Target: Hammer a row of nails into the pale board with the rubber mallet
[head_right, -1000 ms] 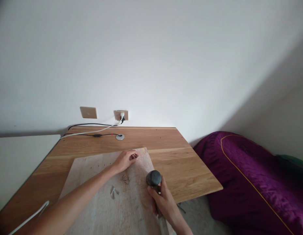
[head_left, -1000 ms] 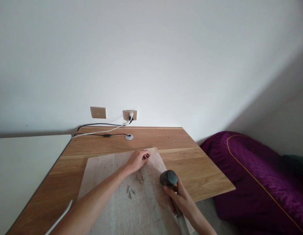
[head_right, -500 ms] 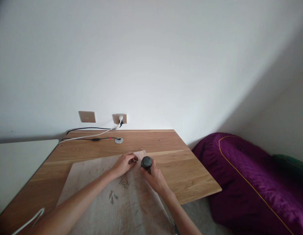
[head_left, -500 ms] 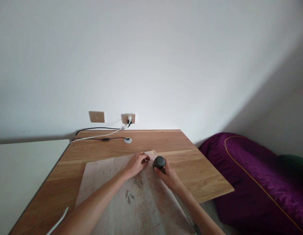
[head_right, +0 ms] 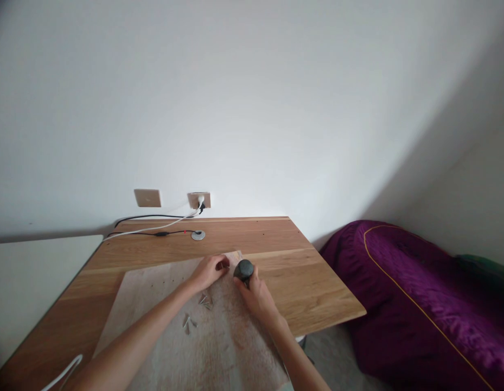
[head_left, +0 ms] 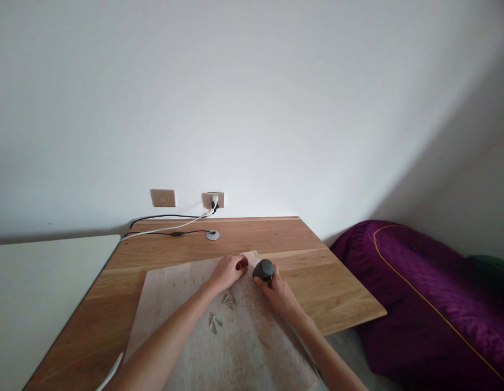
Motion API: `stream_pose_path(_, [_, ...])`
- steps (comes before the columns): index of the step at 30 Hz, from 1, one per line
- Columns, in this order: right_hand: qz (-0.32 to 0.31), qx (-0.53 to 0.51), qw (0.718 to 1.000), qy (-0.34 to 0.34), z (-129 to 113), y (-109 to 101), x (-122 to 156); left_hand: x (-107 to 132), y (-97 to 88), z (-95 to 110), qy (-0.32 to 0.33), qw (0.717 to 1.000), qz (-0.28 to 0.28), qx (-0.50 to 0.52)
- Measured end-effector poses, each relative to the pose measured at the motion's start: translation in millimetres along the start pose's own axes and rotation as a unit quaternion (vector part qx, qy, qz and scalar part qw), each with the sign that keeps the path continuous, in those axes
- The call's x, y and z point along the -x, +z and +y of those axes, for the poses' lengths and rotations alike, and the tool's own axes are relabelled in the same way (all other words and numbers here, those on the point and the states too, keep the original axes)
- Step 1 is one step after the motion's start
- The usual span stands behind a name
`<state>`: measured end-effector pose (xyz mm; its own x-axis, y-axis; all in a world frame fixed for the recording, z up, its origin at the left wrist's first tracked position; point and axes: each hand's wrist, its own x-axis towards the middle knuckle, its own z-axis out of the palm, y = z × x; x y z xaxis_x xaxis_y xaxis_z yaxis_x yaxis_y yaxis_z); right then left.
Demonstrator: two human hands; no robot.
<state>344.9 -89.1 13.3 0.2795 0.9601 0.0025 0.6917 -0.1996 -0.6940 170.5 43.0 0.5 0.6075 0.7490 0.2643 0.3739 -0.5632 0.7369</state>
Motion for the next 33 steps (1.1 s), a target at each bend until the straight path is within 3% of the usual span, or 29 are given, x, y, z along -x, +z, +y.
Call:
stream_pose_path(13, [0.005, 0.026, 1.000, 0.008, 1.6, -0.6, 0.2, -2.9, 2.9, -9.1, -0.005, 1.000, -0.011, 0.029])
stream_pose_path(27, [-0.067, 0.040, 0.997, -0.013, 2.1, -11.9, -19.7, -1.6, -0.4, -11.5, 0.011, 1.000, 0.012, -0.017])
stream_pose_path(33, [-0.050, 0.035, 0.998, -0.029, -7.7, -19.3, -27.4, -1.0, -0.5, -9.1, 0.004, 1.000, 0.011, -0.020])
